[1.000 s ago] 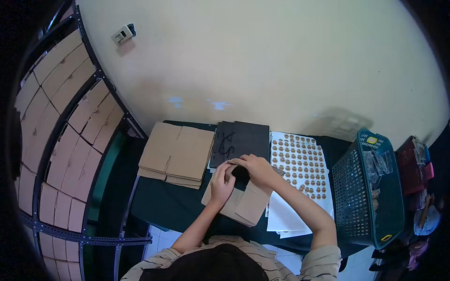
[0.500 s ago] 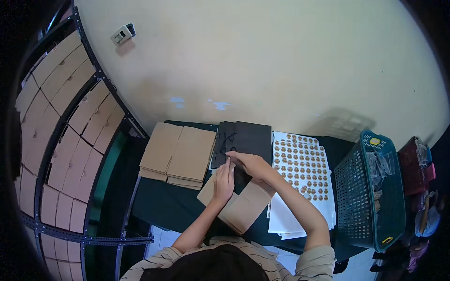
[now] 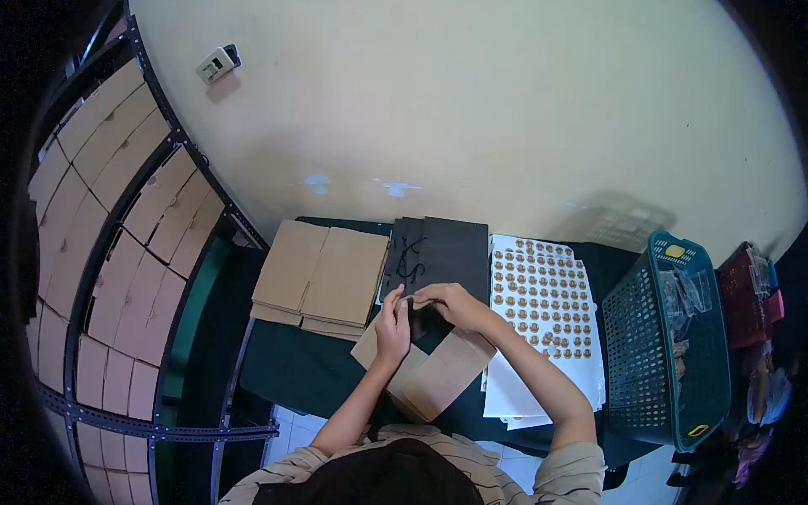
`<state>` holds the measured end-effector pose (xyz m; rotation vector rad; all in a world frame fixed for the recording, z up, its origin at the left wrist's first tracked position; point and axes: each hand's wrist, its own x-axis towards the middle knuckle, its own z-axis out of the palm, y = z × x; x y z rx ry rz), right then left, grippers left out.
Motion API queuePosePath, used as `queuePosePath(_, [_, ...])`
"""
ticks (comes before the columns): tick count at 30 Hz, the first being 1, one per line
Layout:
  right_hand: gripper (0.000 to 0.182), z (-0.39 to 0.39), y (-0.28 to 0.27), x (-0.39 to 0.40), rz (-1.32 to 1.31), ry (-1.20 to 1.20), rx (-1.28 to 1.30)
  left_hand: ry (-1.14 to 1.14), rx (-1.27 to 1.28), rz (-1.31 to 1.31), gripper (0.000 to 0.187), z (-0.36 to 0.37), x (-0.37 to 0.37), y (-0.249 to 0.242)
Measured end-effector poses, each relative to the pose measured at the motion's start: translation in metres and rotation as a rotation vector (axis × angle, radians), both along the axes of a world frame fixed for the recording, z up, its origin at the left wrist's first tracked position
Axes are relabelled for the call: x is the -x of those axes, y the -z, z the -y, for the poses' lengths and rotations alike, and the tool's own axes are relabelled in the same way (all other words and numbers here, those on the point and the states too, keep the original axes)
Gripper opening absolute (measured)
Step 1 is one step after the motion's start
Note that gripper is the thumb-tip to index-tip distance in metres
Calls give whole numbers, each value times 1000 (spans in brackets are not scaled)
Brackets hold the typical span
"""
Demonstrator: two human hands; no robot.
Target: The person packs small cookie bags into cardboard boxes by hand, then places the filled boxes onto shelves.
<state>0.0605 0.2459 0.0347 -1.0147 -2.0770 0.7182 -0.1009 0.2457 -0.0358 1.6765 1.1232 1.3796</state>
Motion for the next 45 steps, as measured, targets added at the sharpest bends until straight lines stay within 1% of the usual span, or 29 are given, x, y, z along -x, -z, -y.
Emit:
queuePosePath(1, [33,3,-3,2,0,1,-2,1,-2,0,30,0,0,-1])
queuePosePath(3, [35,13,-10,9,162,79,27,2,-34,-49,25,0,-1,-2])
queuePosePath(4, [35,15,2,14,204,111,16,6,-34,-48,25,-1,-2,-2])
queuePosePath(7, [31,32,0,25,341,21,3,14,-8,23,21,-4,-1,0])
queuePosePath(8, [33,36,-1,30,477,1,141,-2,-30,4,22,-7,-1,1])
queuePosePath(9, [33,43,9,31,474,3,144,-16,-51,-16,23,-9,0,2])
queuePosePath(11, [35,50,32,31,552,112,3,-20,-75,-1,21,-12,0,3])
queuePosePath(12, [39,51,32,31,543,119,112,-19,-146,-82,21,-11,1,0])
queuePosePath(13, [39,52,40,30,541,121,116,-16,-214,-168,20,-8,3,-2])
queuePosePath(15, [43,54,59,28,628,151,54,35,-164,-151,24,0,2,-2])
queuePosePath(17, [46,55,66,26,641,168,28,54,-269,-209,25,0,0,0])
queuePosePath(22, [53,54,75,37,687,219,-41,101,-268,-293,27,6,3,9])
queuePosePath(24, [56,54,72,44,794,202,-24,136,-254,-339,30,7,6,9])
queuePosePath(25, [56,52,73,44,791,204,-31,135,-260,-342,30,5,6,6])
queuePosePath(27, [55,52,76,45,668,214,-55,228,-124,-370,34,6,6,1])
queuePosePath(28, [46,55,68,42,592,223,8,281,-147,-365,38,3,5,7])
queuePosePath(29, [46,57,72,36,590,223,8,328,-160,-413,39,4,4,9])
queuePosePath(31, [34,61,68,22,149,223,-24,354,-235,-465,40,1,1,10])
queuePosePath(32, [27,70,68,18,-23,277,71,351,-235,-462,40,-2,1,12])
queuePosePath(33, [27,76,72,11,-21,275,72,404,-203,-474,39,-7,4,18])
queuePosePath(34, [29,84,77,1,-35,411,129,457,-167,-487,39,-9,8,17])
queuePosePath(35, [31,91,82,-8,-48,549,188,458,-162,-486,39,-11,13,17])
queuePosePath(37, [40,111,62,-15,40,772,4,580,147,-405,38,-19,23,0])
queuePosePath(38, [57,123,73,-25,153,816,30,553,103,-368,41,-30,30,5])
queuePosePath(39, [57,132,84,-28,154,822,33,560,104,-367,41,-35,36,7])
queuePosePath(41, [71,149,101,-26,-320,886,328,406,-24,-540,46,-44,49,10])
queuePosePath(42, [78,156,105,-22,-358,841,457,568,250,-425,53,-52,53,29])
queuePosePath(43, [78,156,100,-13,-361,846,459,572,251,-428,53,-52,51,37])
queuePosePath(45, [76,155,89,10,-901,798,738,751,539,-201,59,-52,46,46])
